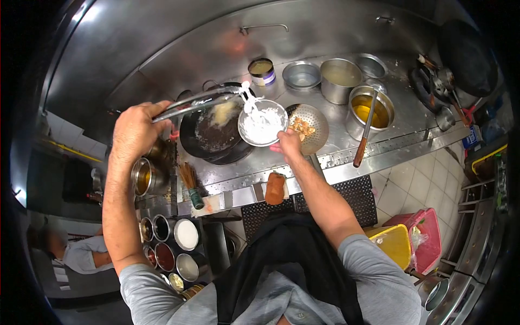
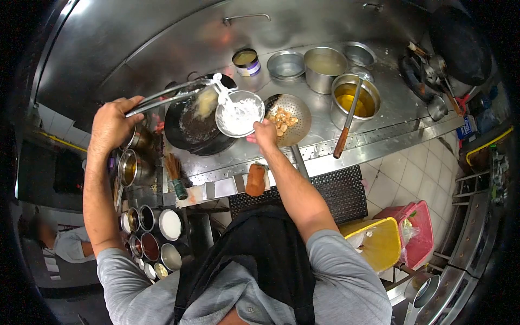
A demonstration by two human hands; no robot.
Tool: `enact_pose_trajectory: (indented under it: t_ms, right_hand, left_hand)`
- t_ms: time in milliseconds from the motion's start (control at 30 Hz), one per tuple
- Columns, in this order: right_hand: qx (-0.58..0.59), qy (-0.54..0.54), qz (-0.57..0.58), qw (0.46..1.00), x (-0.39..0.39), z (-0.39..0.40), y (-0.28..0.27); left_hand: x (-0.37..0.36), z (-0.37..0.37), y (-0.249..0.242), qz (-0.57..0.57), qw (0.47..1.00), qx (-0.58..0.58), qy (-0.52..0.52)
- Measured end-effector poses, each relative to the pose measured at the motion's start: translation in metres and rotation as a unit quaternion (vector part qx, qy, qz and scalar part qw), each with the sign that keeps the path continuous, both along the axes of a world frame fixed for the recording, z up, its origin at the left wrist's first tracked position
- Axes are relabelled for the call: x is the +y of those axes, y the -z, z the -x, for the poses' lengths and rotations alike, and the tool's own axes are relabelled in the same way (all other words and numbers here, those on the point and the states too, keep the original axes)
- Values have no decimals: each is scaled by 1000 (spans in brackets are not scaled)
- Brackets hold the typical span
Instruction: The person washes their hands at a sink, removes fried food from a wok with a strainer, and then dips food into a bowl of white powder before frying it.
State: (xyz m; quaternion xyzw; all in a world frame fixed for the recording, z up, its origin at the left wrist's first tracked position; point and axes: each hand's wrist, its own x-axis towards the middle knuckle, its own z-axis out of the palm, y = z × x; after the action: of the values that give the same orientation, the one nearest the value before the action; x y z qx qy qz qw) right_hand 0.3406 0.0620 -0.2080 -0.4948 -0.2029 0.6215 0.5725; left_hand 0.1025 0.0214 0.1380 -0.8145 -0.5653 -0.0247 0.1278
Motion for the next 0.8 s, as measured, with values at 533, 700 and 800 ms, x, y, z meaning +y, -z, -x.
enact_pose_trajectory:
  t_ms: [533, 700, 800]
  right_hand:
    - [-25, -44, -10, 999, 54, 57, -16]
    - [-26, -46, -13, 998, 60, 67, -21]
    - [-31, -59, -4, 998, 59, 68, -19]
  left_hand:
    - [19, 59, -91, -67, 994, -67, -61]
    - [24, 77, -118, -127, 985, -57, -101]
    - [27, 93, -140, -120, 984, -72, -112]
